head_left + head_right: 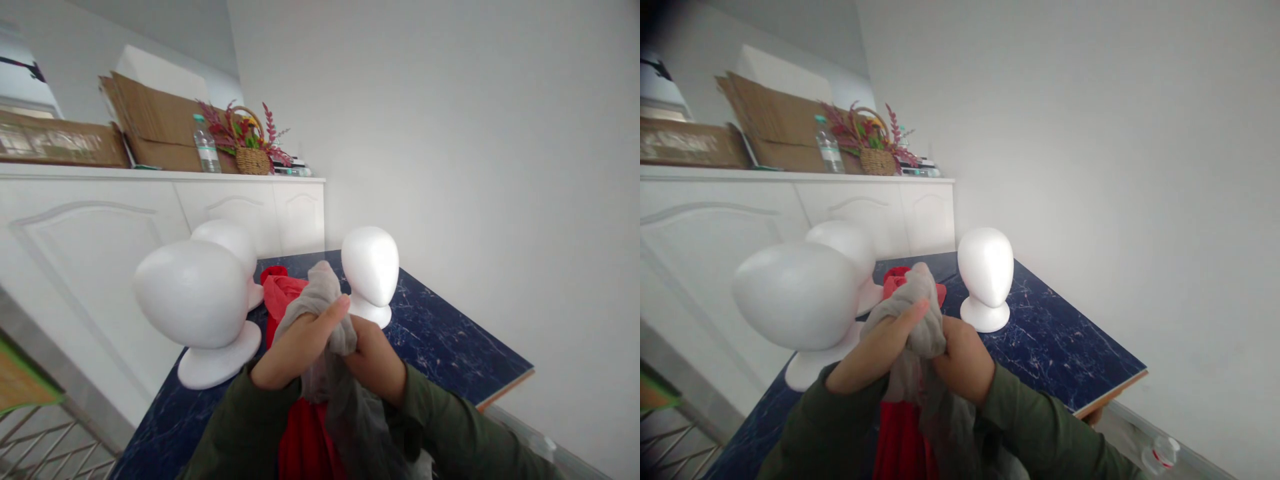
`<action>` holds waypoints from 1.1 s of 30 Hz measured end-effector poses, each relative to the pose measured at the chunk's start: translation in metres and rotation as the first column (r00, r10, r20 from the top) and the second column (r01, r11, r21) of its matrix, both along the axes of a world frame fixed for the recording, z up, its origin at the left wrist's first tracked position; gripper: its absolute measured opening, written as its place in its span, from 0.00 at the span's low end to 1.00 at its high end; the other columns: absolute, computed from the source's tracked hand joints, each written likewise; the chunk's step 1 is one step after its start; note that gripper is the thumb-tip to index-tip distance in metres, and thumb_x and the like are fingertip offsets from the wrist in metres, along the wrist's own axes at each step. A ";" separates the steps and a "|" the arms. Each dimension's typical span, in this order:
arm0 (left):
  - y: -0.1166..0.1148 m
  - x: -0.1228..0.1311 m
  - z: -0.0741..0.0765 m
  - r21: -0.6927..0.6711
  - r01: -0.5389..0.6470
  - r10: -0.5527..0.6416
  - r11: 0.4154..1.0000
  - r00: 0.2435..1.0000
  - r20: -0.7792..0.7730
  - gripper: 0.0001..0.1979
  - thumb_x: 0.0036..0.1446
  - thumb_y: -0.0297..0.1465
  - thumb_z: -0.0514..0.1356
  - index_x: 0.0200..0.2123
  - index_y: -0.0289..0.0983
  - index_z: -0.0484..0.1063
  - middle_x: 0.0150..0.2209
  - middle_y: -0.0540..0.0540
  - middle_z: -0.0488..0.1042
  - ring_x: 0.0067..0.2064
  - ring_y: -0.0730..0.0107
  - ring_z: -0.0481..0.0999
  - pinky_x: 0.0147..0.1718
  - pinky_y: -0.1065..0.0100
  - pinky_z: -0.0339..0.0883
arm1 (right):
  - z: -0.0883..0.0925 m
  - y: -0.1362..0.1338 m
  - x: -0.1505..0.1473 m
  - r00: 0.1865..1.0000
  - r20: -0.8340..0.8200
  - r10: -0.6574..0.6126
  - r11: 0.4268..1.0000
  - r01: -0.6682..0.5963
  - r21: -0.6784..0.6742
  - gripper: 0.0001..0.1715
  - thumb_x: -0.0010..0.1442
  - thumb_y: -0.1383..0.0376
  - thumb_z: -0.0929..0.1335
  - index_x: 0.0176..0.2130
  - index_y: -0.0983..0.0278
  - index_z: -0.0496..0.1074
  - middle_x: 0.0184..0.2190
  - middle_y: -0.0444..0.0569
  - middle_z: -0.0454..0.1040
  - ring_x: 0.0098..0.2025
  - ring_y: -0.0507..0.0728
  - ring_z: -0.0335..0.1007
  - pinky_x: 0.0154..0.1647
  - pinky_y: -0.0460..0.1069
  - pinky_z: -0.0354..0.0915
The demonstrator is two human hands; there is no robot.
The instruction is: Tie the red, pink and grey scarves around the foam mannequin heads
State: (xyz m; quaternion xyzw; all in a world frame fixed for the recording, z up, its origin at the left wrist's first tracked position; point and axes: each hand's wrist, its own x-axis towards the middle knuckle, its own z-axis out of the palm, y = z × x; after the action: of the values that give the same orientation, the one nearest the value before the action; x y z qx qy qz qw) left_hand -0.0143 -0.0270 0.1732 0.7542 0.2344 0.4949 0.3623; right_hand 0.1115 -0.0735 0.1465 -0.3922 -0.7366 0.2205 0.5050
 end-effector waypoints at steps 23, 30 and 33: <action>-0.007 -0.026 0.040 -0.433 0.599 -0.175 0.673 0.698 0.694 0.11 0.55 0.32 0.49 0.22 0.37 0.63 0.35 0.48 0.74 0.28 0.74 0.72 0.24 0.72 0.68 | 0.001 0.026 0.003 0.773 -0.100 0.627 0.680 -0.606 -0.413 0.18 0.47 0.59 0.69 0.38 0.64 0.68 0.35 0.44 0.70 0.38 0.52 0.66 0.41 0.47 0.63; 0.002 -0.061 0.052 -0.195 0.599 -0.111 0.777 0.434 0.894 0.13 0.60 0.31 0.44 0.33 0.39 0.67 0.38 0.56 0.74 0.14 0.93 0.59 0.11 0.88 0.55 | -0.042 0.014 0.041 0.665 -0.284 0.691 0.321 -0.634 -0.704 0.22 0.38 0.57 0.73 0.31 0.70 0.70 0.23 0.45 0.72 0.27 0.52 0.69 0.31 0.46 0.66; 0.004 -0.079 0.055 -0.107 0.566 -0.130 0.818 0.363 0.923 0.11 0.59 0.32 0.46 0.38 0.39 0.66 0.27 0.60 0.74 0.12 0.92 0.57 0.10 0.88 0.55 | -0.026 0.011 0.082 0.596 -0.351 0.723 0.148 -0.628 -0.764 0.27 0.37 0.54 0.73 0.33 0.71 0.69 0.13 0.40 0.66 0.15 0.49 0.62 0.20 0.44 0.63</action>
State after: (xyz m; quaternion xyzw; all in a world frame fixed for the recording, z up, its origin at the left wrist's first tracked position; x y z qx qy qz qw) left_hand -0.0931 -0.0233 0.2282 0.3199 -0.0623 0.6600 0.6769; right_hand 0.1933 -0.0627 0.1203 -0.2186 -0.6521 0.7235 0.0600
